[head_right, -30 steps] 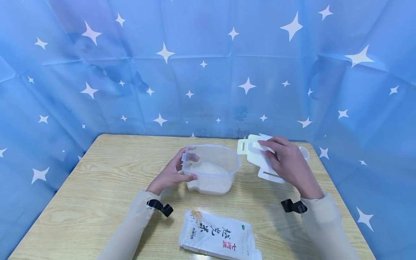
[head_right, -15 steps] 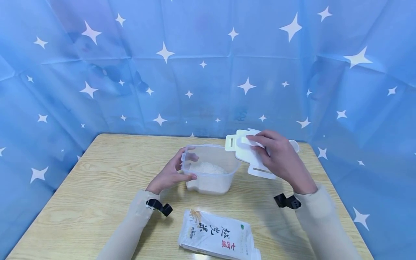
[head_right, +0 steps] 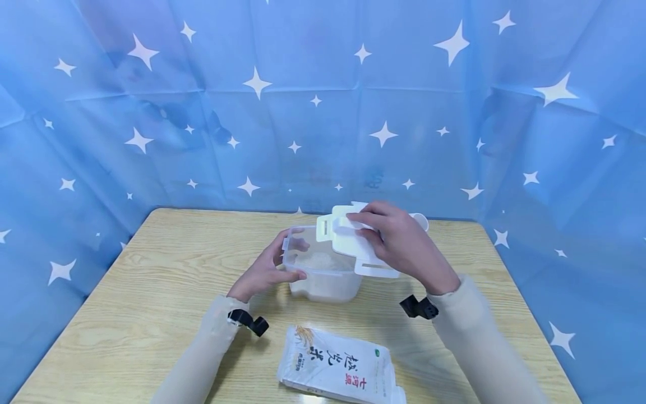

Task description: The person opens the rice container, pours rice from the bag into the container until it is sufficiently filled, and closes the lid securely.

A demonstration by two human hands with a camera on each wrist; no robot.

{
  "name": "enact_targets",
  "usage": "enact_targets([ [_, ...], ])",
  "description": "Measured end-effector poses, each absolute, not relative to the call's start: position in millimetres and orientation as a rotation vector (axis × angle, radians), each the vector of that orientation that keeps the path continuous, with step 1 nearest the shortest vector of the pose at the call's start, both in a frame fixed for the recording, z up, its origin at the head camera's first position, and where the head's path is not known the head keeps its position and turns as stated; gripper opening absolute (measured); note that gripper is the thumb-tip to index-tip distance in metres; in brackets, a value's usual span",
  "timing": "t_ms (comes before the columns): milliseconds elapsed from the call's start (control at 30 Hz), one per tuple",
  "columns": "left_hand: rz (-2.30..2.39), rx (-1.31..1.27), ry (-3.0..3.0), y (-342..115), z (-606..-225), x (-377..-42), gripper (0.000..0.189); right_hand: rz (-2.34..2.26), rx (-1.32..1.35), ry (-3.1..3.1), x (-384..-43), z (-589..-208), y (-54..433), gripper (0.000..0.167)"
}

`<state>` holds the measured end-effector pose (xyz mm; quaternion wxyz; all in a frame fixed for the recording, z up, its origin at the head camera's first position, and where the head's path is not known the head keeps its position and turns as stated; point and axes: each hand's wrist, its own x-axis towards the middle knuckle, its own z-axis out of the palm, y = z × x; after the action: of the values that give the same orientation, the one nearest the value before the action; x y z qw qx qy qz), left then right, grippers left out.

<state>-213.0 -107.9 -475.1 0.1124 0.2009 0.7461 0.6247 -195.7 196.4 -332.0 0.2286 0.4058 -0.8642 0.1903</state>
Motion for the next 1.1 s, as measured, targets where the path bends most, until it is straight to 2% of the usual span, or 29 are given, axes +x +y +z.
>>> enact_targets([
  [500, 1.836, 0.509, 2.167, -109, -475, -212, 0.091, 0.455, 1.168, -2.512, -196, -326, 155, 0.033],
  [1100, 1.862, 0.564, 2.172, -108, -476, -213, 0.092, 0.386, 1.170, -2.543, -200, -331, 120, 0.030],
])
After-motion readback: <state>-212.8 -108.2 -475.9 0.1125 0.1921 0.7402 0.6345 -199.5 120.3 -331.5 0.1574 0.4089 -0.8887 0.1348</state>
